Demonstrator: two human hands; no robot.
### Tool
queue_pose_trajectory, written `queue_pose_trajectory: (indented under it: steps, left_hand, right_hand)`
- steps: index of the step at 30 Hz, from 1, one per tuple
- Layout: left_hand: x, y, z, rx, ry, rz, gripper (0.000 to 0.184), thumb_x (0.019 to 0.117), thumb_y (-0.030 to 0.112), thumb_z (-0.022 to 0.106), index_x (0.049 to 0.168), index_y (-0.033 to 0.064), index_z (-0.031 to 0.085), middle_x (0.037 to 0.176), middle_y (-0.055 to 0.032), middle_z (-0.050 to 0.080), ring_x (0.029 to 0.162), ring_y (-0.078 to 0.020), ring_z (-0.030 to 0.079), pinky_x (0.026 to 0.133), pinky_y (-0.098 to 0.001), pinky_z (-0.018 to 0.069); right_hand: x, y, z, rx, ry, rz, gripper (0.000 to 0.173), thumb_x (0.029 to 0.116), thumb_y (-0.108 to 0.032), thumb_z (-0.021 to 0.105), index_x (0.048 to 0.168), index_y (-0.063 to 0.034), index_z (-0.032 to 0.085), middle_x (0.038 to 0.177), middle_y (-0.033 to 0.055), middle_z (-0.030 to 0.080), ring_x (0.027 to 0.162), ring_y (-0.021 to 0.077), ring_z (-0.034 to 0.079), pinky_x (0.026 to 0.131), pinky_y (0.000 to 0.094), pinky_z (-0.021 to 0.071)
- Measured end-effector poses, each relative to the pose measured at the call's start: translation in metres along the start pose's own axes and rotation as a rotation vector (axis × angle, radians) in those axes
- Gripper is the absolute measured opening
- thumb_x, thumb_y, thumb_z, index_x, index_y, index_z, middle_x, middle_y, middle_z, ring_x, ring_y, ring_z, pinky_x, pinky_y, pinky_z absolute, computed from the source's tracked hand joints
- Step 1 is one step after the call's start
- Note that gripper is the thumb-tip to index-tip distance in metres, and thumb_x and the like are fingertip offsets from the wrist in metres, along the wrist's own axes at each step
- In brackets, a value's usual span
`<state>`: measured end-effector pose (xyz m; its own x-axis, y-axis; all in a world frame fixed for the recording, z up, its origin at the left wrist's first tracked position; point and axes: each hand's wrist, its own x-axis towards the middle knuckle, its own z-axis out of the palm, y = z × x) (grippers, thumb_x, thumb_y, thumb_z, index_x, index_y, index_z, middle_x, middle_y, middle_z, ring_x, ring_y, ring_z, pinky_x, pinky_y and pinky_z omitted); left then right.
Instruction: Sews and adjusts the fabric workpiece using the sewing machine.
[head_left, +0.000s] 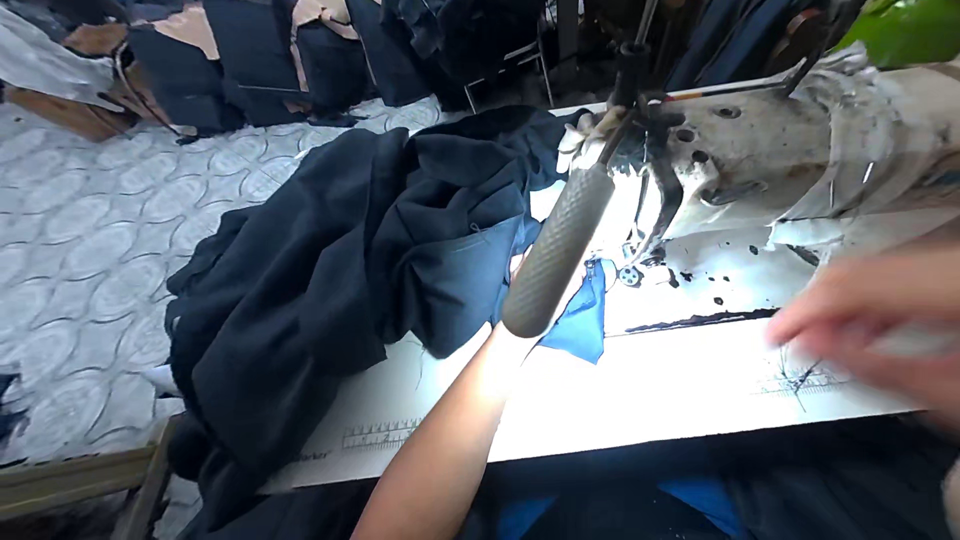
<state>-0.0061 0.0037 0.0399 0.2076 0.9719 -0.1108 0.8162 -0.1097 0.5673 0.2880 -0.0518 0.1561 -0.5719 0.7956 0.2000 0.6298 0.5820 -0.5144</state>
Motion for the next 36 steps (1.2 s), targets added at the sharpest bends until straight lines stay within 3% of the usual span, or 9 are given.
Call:
queue_pose_trajectory:
  steps: [1, 3, 7, 10, 14, 16, 24, 28, 36]
  left_hand:
    - [0.000, -0.002, 0.005, 0.003, 0.066, 0.039, 0.027, 0.0983, 0.027, 0.068, 0.100, 0.0012, 0.077, 0.105, -0.0198, 0.072, 0.106, -0.0360, 0.063, 0.099, -0.0534, 0.0411]
    - [0.001, -0.010, 0.020, -0.003, 0.242, 0.140, 0.023, 0.0940, 0.023, 0.072, 0.087, 0.0009, 0.076, 0.087, -0.0171, 0.071, 0.090, -0.0333, 0.065, 0.091, -0.0544, 0.0436]
    - [-0.001, -0.011, 0.027, -0.039, 0.322, 0.207, 0.014, 0.0931, 0.017, 0.071, 0.086, 0.0050, 0.074, 0.088, -0.0132, 0.072, 0.092, -0.0275, 0.067, 0.095, -0.0545, 0.0405]
    - [-0.001, -0.012, 0.029, -0.040, 0.351, 0.207, 0.015, 0.0932, 0.018, 0.071, 0.087, 0.0045, 0.075, 0.088, -0.0132, 0.072, 0.089, -0.0263, 0.068, 0.093, -0.0531, 0.0432]
    - [-0.002, -0.011, 0.027, -0.080, 0.335, 0.176, 0.015, 0.0950, 0.018, 0.068, 0.090, 0.0053, 0.074, 0.093, -0.0111, 0.073, 0.093, -0.0224, 0.067, 0.098, -0.0516, 0.0410]
    - [-0.001, -0.013, 0.029, -0.098, 0.343, 0.196, 0.014, 0.0936, 0.018, 0.069, 0.086, 0.0072, 0.074, 0.093, -0.0072, 0.073, 0.092, -0.0173, 0.067, 0.092, -0.0468, 0.0443]
    - [0.002, -0.015, 0.030, -0.125, 0.315, 0.151, 0.016, 0.0906, 0.020, 0.074, 0.084, 0.0046, 0.074, 0.102, -0.0083, 0.069, 0.099, -0.0206, 0.063, 0.086, -0.0415, 0.0478]
    - [0.004, -0.020, 0.032, -0.118, 0.299, 0.156, 0.023, 0.0907, 0.023, 0.074, 0.079, 0.0034, 0.073, 0.103, -0.0099, 0.071, 0.106, -0.0274, 0.062, 0.090, -0.0464, 0.0474]
    - [-0.002, -0.014, 0.021, -0.211, 0.263, 0.184, 0.013, 0.0871, 0.015, 0.080, 0.091, 0.0042, 0.074, 0.104, -0.0071, 0.071, 0.100, -0.0120, 0.065, 0.089, -0.0296, 0.0523]
  right_hand:
    - [0.010, -0.022, 0.033, 0.076, -0.181, 0.062, 0.026, 0.1004, -0.022, 0.057, 0.100, -0.0033, 0.076, 0.086, 0.0093, 0.071, 0.080, 0.0169, 0.066, 0.072, 0.0367, 0.0506]
    - [0.043, -0.014, 0.084, 0.004, -0.358, 0.209, 0.023, 0.1030, -0.019, 0.054, 0.104, -0.0050, 0.072, 0.095, 0.0137, 0.068, 0.092, 0.0274, 0.065, 0.080, 0.0481, 0.0498]
    - [0.091, 0.031, 0.131, 0.132, -0.127, 0.383, 0.026, 0.0991, -0.001, 0.060, 0.120, 0.0130, 0.064, 0.123, 0.0300, 0.064, 0.119, 0.0398, 0.059, 0.104, 0.0543, 0.0404]
    - [0.102, 0.061, 0.163, 0.037, -0.043, 0.268, 0.030, 0.0938, -0.017, 0.070, 0.111, 0.0086, 0.069, 0.115, 0.0284, 0.067, 0.113, 0.0418, 0.062, 0.094, 0.0604, 0.0422]
    - [0.098, 0.057, 0.162, -0.019, -0.052, 0.286, 0.030, 0.0942, -0.017, 0.069, 0.109, 0.0090, 0.069, 0.115, 0.0278, 0.067, 0.116, 0.0418, 0.060, 0.097, 0.0608, 0.0400]
    - [0.096, 0.058, 0.160, -0.057, -0.063, 0.261, 0.032, 0.0942, -0.024, 0.069, 0.109, 0.0040, 0.071, 0.116, 0.0232, 0.068, 0.116, 0.0395, 0.062, 0.096, 0.0611, 0.0425]
    - [0.094, 0.040, 0.141, 0.085, -0.051, 0.233, 0.023, 0.0918, -0.012, 0.071, 0.107, 0.0057, 0.072, 0.110, 0.0254, 0.070, 0.111, 0.0414, 0.063, 0.094, 0.0625, 0.0397]
    - [0.091, 0.048, 0.157, 0.022, 0.123, 0.146, 0.021, 0.0873, -0.016, 0.075, 0.097, 0.0028, 0.073, 0.098, 0.0214, 0.071, 0.099, 0.0377, 0.067, 0.090, 0.0596, 0.0427]
    - [0.101, 0.058, 0.178, -0.031, 0.085, 0.242, 0.028, 0.0896, -0.023, 0.076, 0.100, 0.0024, 0.074, 0.103, 0.0220, 0.072, 0.106, 0.0370, 0.066, 0.100, 0.0587, 0.0392]
